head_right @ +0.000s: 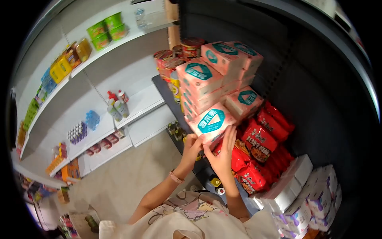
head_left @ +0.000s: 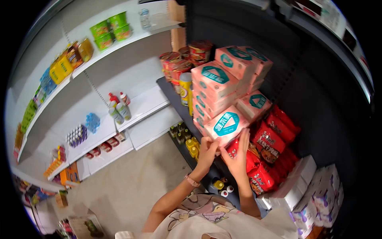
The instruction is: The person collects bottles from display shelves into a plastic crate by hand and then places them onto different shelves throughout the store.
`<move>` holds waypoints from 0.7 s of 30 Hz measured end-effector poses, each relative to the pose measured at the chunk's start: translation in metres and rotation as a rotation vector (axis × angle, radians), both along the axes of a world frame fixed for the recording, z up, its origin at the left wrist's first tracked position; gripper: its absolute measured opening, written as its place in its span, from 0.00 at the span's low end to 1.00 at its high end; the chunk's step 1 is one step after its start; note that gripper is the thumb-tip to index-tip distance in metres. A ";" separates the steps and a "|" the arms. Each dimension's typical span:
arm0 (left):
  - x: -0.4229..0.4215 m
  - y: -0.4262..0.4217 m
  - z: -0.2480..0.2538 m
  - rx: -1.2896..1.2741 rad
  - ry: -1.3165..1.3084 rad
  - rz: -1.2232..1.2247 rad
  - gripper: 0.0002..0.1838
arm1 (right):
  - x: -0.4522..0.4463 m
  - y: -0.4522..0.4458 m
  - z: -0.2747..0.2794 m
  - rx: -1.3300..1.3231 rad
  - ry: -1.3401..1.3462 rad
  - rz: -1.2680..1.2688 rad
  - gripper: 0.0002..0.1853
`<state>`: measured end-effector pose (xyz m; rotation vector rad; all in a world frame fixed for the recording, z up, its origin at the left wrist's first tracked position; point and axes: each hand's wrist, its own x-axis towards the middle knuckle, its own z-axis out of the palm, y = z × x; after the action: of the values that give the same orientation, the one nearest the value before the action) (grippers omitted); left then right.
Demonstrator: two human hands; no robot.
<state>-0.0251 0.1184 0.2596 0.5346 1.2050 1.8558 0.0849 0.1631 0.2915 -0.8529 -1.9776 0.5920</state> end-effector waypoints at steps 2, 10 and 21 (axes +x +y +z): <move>0.002 0.011 -0.010 0.030 0.008 0.010 0.07 | -0.006 -0.002 -0.003 -0.032 -0.084 0.124 0.52; -0.021 -0.044 -0.017 -0.097 0.033 -0.150 0.16 | -0.030 0.021 -0.023 0.081 -0.015 -0.128 0.43; -0.059 -0.358 -0.142 -0.445 -0.520 0.571 0.13 | -0.118 -0.093 -0.013 0.290 0.120 0.083 0.25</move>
<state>-0.0838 -0.2393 0.1174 -0.5638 1.4212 1.9090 -0.0331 0.0701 0.2783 -0.5477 -1.9362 0.3810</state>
